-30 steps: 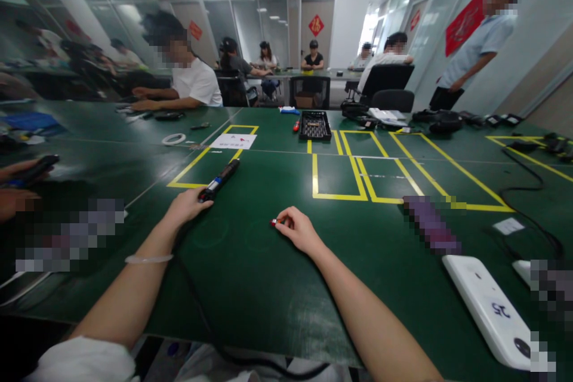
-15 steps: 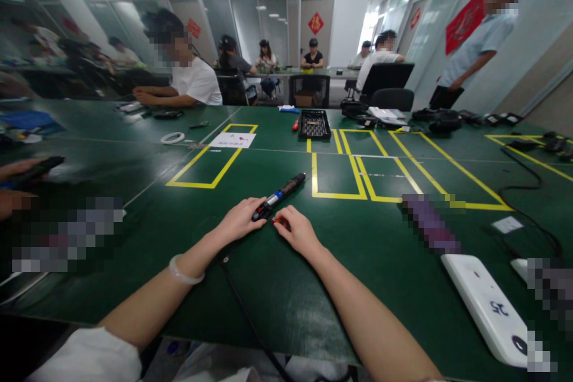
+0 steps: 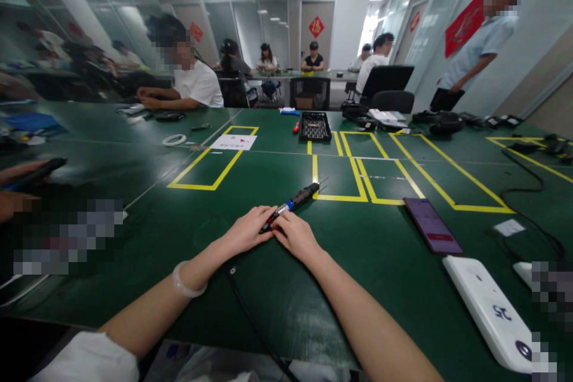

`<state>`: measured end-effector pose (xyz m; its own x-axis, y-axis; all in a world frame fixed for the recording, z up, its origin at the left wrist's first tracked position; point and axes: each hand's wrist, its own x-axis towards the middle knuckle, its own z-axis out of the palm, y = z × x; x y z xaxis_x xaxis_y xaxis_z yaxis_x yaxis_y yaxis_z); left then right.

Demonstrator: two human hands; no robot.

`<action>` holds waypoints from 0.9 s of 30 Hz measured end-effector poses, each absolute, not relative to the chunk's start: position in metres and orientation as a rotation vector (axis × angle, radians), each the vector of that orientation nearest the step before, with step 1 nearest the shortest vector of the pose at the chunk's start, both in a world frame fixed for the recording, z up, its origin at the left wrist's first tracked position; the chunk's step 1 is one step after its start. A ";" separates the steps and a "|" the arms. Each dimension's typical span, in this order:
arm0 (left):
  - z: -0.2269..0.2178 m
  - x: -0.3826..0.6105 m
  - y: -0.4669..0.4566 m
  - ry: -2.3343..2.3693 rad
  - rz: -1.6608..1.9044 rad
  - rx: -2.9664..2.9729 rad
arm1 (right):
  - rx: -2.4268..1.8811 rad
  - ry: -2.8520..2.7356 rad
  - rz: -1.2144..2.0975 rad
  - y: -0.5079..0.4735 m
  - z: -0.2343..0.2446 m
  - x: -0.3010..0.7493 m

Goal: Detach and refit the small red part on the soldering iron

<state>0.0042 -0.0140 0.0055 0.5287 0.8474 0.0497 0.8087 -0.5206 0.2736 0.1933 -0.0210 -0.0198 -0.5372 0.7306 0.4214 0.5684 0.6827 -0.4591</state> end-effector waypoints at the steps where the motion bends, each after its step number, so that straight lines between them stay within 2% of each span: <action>1: 0.006 0.004 -0.015 1.405 0.251 2.554 | -0.981 -2.303 0.350 -0.021 -0.020 0.193; 18: 0.005 0.016 -0.015 1.563 0.182 2.712 | -0.975 -2.237 0.368 -0.022 -0.019 0.198; 27: 0.007 -0.031 -0.007 1.762 0.126 2.685 | -1.043 -2.260 0.409 -0.022 -0.017 0.206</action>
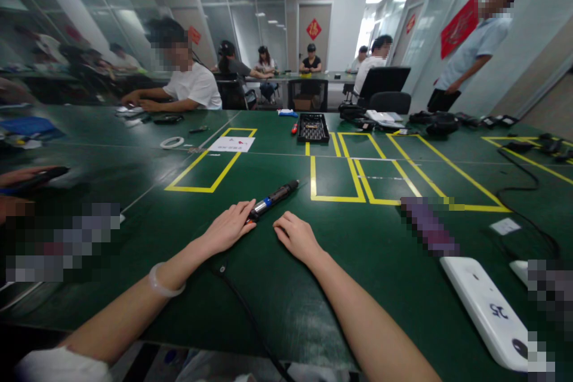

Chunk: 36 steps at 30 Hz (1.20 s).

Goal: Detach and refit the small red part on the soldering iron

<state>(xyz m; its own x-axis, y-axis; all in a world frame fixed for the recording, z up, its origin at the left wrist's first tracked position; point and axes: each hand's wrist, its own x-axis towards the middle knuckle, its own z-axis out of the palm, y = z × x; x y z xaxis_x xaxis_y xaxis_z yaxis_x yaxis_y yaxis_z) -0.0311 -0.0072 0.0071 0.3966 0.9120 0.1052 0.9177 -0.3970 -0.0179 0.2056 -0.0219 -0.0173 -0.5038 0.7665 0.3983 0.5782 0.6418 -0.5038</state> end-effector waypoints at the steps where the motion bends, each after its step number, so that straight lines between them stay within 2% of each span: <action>1: 0.008 -0.041 -0.006 -1.718 -0.108 -2.540 | -1.044 -2.264 0.415 -0.022 -0.017 0.206; 18: 0.005 -0.254 0.030 -2.204 0.076 -2.082 | -1.061 -2.307 0.455 -0.021 -0.020 0.204; 24: 0.015 -0.243 0.008 -2.074 0.114 -1.829 | -1.055 -2.308 0.441 -0.021 -0.021 0.203; 29: 0.024 -0.225 -0.002 -2.212 0.098 -1.714 | -1.054 -2.305 0.442 -0.021 -0.020 0.201; 33: 0.035 -0.208 0.002 -2.281 -0.107 -1.701 | -1.049 -2.306 0.447 -0.021 -0.020 0.199; 36: 0.045 -0.169 0.005 -2.299 -0.407 -1.938 | -1.049 -2.306 0.454 -0.021 -0.020 0.198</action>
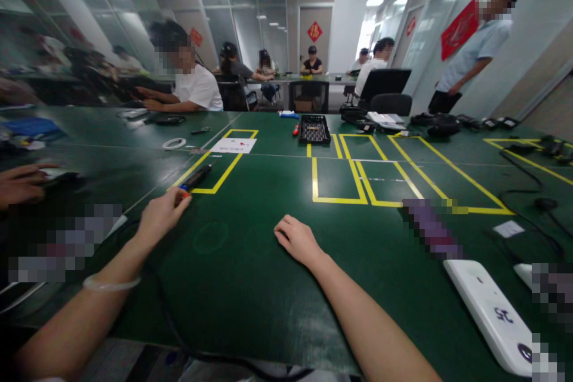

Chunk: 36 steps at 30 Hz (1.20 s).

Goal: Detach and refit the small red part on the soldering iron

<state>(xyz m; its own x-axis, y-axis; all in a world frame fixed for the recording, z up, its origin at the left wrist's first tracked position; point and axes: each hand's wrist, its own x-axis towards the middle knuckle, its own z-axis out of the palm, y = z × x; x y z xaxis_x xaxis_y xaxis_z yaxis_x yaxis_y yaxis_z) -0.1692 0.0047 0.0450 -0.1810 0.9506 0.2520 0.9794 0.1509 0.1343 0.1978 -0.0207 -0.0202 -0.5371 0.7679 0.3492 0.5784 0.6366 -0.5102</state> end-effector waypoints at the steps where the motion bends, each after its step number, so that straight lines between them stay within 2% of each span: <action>1: 0.048 -0.151 0.004 -2.251 -0.527 -2.104 | -1.057 -2.308 0.454 -0.021 -0.020 0.197; 4: 0.053 -0.090 -0.001 -2.047 -0.753 -2.606 | -1.076 -2.308 0.453 -0.021 -0.019 0.197; 9: 0.047 -0.014 -0.011 -1.700 -0.778 -3.134 | -1.073 -2.194 0.571 -0.021 -0.019 0.199; 16: 0.028 0.000 -0.013 -1.724 -0.868 -3.496 | -0.984 -2.193 0.607 -0.020 -0.020 0.201; 23: 0.021 0.000 -0.015 -1.842 -1.123 -3.448 | -1.040 -2.129 0.696 -0.017 -0.024 0.200; 32: 0.013 0.002 -0.014 -1.870 -1.178 -3.415 | -1.015 -2.050 0.774 -0.017 -0.021 0.200; 36: 0.016 0.004 -0.017 -1.800 -1.111 -3.408 | -1.025 -1.945 0.920 -0.014 -0.025 0.201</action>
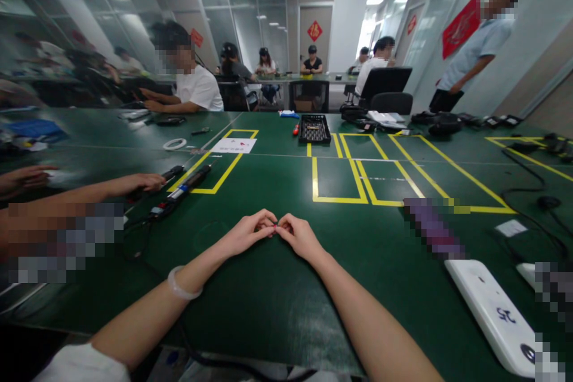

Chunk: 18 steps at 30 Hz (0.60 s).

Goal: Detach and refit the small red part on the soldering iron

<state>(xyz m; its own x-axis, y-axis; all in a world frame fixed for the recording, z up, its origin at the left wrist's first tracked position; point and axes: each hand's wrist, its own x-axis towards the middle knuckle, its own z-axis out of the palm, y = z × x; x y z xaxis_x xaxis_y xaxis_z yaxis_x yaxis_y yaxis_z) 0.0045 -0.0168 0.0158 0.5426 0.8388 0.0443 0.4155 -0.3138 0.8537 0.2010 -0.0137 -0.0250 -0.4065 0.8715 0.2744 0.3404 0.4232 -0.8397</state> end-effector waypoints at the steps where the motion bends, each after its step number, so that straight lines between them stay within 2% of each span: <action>1: 0.016 0.005 -0.017 1.025 0.627 1.978 | -1.026 -1.913 0.984 -0.013 -0.026 0.201; 5: 0.017 0.005 -0.019 1.073 0.610 2.129 | -0.977 -1.814 1.143 -0.011 -0.030 0.201; 13: 0.018 -0.001 -0.014 1.090 0.592 2.129 | -0.919 -1.828 1.149 -0.013 -0.029 0.201; 15: 0.021 -0.015 -0.005 1.193 0.615 2.181 | -0.919 -1.812 1.154 -0.012 -0.030 0.201; 18: 0.025 -0.059 0.016 1.601 0.641 2.305 | -0.922 -1.802 1.183 -0.012 -0.030 0.200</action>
